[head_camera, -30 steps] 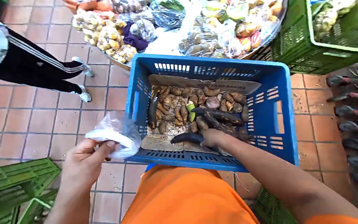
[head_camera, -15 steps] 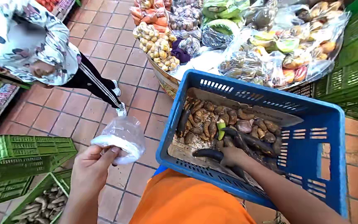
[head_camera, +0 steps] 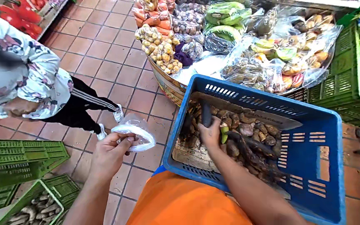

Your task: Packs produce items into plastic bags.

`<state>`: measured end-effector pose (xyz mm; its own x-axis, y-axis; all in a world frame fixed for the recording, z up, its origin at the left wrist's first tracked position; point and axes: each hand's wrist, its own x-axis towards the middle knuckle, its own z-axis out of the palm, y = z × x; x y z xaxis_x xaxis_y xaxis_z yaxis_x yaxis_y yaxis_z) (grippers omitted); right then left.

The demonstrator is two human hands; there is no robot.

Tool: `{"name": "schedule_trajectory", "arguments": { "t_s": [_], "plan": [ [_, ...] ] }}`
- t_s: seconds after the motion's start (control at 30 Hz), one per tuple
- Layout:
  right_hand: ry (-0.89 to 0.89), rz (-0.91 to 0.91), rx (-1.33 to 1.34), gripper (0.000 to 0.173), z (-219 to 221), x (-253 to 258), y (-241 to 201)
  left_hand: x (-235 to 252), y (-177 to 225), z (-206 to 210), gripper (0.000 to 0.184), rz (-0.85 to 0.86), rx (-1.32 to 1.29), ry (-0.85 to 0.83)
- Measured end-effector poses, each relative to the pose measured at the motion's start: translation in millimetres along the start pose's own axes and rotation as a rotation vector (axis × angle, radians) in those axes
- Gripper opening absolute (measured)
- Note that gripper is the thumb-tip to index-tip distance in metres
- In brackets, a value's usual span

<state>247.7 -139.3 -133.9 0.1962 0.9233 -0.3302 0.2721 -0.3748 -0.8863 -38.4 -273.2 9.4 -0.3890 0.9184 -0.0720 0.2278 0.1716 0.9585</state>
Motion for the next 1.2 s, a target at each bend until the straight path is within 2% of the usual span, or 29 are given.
{"name": "schedule_trajectory", "arguments": {
  "t_s": [0.07, 0.13, 0.3, 0.37, 0.43, 0.47, 0.6, 0.67, 0.93, 1.2],
  "plan": [
    [-0.012, -0.041, -0.05, 0.069, 45.2, 4.4, 4.4, 4.8, 1.2, 4.3, 0.014, -0.003, 0.004, -0.025],
    [-0.058, -0.008, -0.13, 0.063, 66.6, 2.6, 10.1, 7.5, -2.2, -0.8, 0.013, 0.006, 0.006, -0.038],
    [-0.09, 0.009, -0.119, 0.056, 59.6, 10.8, 31.1, 13.2, -37.3, -21.3, 0.014, -0.043, -0.017, -0.009],
    [-0.084, 0.122, -0.061, 0.064, 65.5, 11.1, 32.3, 13.8, -50.7, -27.0, 0.016, -0.076, -0.036, -0.006],
    [-0.077, 0.279, -0.001, 0.079, 77.2, 13.2, 31.7, 15.7, -58.2, -29.3, 0.016, -0.098, -0.058, -0.011],
    [-0.057, 0.325, 0.026, 0.08, 82.8, 14.9, 29.1, 17.6, -60.1, -29.6, 0.015, -0.11, -0.057, -0.015],
    [-0.073, 0.495, 0.226, 0.054, 85.9, 13.9, -0.7, 28.0, -61.9, -28.4, 0.015, -0.124, -0.074, -0.037],
    [-0.093, 0.547, 0.294, 0.045, 79.3, 21.2, 2.8, 32.2, -60.2, -26.6, 0.014, -0.12, -0.078, -0.042],
    [-0.048, 0.652, 0.535, 0.067, 75.0, 39.8, 14.0, 42.7, -65.7, -19.0, 0.014, -0.072, -0.163, -0.117],
    [-0.105, 0.705, 0.445, 0.072, 66.8, 37.2, -0.4, 47.7, -60.5, -9.0, 0.016, -0.045, -0.188, -0.138]
  ]
}}
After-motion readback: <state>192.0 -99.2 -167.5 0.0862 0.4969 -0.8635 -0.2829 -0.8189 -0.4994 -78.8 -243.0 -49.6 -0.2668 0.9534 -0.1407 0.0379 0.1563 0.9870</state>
